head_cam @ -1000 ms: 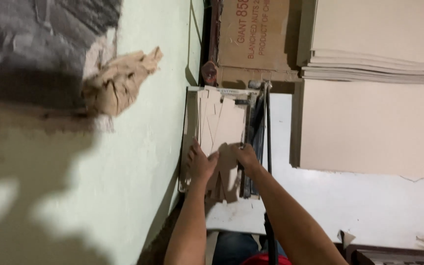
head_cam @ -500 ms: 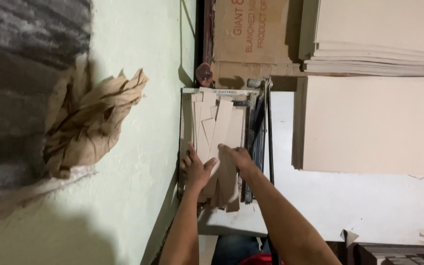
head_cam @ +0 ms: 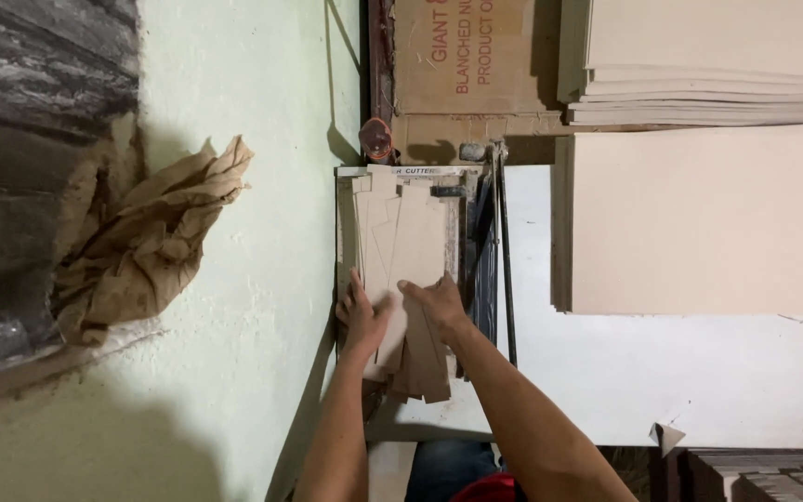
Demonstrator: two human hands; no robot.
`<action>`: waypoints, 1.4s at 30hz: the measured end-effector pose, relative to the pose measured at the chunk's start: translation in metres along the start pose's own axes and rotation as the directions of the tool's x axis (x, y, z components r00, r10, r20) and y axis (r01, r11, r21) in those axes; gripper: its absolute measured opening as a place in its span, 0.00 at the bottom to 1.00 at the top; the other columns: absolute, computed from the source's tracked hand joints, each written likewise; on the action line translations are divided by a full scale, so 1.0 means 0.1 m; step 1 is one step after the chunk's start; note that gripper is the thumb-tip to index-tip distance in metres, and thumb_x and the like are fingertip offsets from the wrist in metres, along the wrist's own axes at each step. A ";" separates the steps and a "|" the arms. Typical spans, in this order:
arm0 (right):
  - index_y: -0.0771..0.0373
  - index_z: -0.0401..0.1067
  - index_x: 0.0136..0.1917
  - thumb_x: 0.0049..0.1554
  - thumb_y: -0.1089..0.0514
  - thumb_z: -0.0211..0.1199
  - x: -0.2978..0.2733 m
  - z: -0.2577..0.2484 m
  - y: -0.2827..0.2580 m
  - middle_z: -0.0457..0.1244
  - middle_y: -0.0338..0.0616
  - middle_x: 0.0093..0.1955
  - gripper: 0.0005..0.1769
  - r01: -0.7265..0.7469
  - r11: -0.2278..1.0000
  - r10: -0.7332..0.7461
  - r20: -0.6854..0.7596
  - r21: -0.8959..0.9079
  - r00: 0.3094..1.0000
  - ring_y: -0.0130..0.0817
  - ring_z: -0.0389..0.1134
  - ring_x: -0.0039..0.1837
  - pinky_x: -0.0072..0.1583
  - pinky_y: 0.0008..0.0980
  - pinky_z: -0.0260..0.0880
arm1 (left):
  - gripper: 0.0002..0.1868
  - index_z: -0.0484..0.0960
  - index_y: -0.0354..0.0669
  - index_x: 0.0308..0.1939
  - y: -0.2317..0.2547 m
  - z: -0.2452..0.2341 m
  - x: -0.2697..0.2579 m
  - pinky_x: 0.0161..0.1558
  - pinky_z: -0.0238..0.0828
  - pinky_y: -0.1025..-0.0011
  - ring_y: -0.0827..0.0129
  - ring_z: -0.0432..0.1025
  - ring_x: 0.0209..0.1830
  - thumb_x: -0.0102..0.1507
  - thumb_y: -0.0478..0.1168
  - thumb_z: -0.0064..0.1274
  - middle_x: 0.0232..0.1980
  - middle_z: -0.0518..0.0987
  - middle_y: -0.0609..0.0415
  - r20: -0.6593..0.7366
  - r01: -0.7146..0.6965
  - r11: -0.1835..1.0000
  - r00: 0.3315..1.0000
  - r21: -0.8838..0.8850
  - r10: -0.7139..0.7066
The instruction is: The person uses a manual paper cutter to slice a large sheet of beige paper into smaller strips. They align the paper, pull the cutter's lever to make the cut, and then stack the resulting strips on the table before moving them to a nearby shelf.
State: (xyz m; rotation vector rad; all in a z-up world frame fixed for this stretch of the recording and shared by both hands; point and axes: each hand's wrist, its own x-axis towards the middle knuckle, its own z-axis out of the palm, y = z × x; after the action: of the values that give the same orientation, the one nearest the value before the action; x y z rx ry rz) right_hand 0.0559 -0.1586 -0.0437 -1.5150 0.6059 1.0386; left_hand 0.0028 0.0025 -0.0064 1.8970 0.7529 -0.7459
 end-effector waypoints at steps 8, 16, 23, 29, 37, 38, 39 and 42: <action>0.70 0.54 0.79 0.56 0.52 0.73 -0.55 -0.09 -0.27 0.61 0.65 0.72 0.46 0.113 0.981 -0.092 -0.132 0.159 0.987 0.57 0.63 0.73 0.70 0.58 0.66 | 0.47 0.30 0.66 0.84 -0.20 0.09 0.12 0.75 0.40 0.32 0.32 0.30 0.81 0.69 0.67 0.37 0.83 0.41 0.39 -0.127 0.042 0.999 0.991 0.003 -0.041; 0.68 0.49 0.79 0.58 0.44 0.69 -1.03 -0.42 -0.56 0.58 0.63 0.72 0.48 0.182 0.982 -0.170 -0.201 0.042 0.965 0.58 0.62 0.72 0.70 0.61 0.65 | 0.52 0.36 0.54 0.84 -0.42 0.06 0.30 0.73 0.47 0.34 0.29 0.39 0.80 0.66 0.68 0.45 0.80 0.47 0.33 -0.154 -0.026 0.999 0.988 0.022 0.029; 0.66 0.55 0.75 0.58 0.43 0.70 -1.10 -0.23 -0.60 0.57 0.62 0.75 0.43 0.231 0.967 -0.247 -0.166 -0.108 0.955 0.60 0.59 0.75 0.73 0.64 0.59 | 0.56 0.44 0.44 0.82 -0.72 0.12 0.75 0.74 0.51 0.41 0.36 0.43 0.81 0.63 0.67 0.54 0.80 0.46 0.32 -0.114 0.025 0.999 0.993 0.030 -0.021; 0.64 0.61 0.68 0.52 0.43 0.77 -0.81 -0.27 -0.36 0.63 0.54 0.58 0.41 0.153 0.982 -0.135 -0.163 0.108 0.977 0.45 0.67 0.62 0.64 0.51 0.67 | 0.48 0.39 0.40 0.82 -0.56 -0.07 0.62 0.78 0.45 0.43 0.39 0.39 0.83 0.66 0.51 0.47 0.82 0.42 0.32 0.001 0.066 0.998 0.998 -0.016 -0.066; 0.67 0.59 0.72 0.59 0.31 0.61 -0.81 0.32 -0.68 0.63 0.61 0.63 0.44 0.233 0.972 -0.226 0.116 -0.044 0.967 0.52 0.65 0.67 0.67 0.56 0.62 | 0.42 0.36 0.43 0.83 0.98 -0.87 -0.86 0.82 0.32 0.49 0.49 0.33 0.86 0.71 0.59 0.27 0.86 0.36 0.43 0.198 0.291 0.854 0.954 -0.432 -0.224; 0.67 0.62 0.68 0.60 0.20 0.52 -0.66 0.36 -0.66 0.63 0.60 0.61 0.48 0.234 0.941 -0.188 0.201 -0.243 0.962 0.52 0.65 0.65 0.65 0.54 0.64 | 0.47 0.38 0.44 0.83 1.08 -0.92 -0.92 0.82 0.31 0.49 0.50 0.32 0.86 0.69 0.67 0.26 0.86 0.35 0.45 0.234 0.357 0.765 0.934 -0.536 -0.271; 0.67 0.62 0.68 0.60 0.20 0.52 -0.63 0.40 -0.63 0.63 0.60 0.61 0.48 0.232 0.944 -0.186 0.201 -0.236 0.962 0.52 0.65 0.65 0.65 0.54 0.64 | 0.47 0.38 0.44 0.83 1.03 -0.86 -0.81 0.82 0.31 0.49 0.50 0.32 0.86 0.69 0.67 0.26 0.86 0.35 0.45 0.234 0.359 0.768 0.933 -0.531 -0.275; 0.63 0.36 0.85 0.63 0.22 0.44 -0.61 0.55 -0.67 0.42 0.66 0.84 0.56 0.081 0.977 -0.053 0.146 -0.199 0.988 0.63 0.38 0.85 0.79 0.64 0.42 | 0.54 0.35 0.54 0.84 0.68 -0.59 -0.31 0.83 0.22 0.55 0.55 0.29 0.86 0.63 0.80 0.15 0.87 0.33 0.55 0.203 0.376 0.749 0.926 -0.545 -0.317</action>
State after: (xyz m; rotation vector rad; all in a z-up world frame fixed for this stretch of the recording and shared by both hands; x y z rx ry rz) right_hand 0.0676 -0.1008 0.0442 -1.6130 0.3554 1.1717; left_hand 0.0459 0.0246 0.0757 1.1680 1.1432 -0.7232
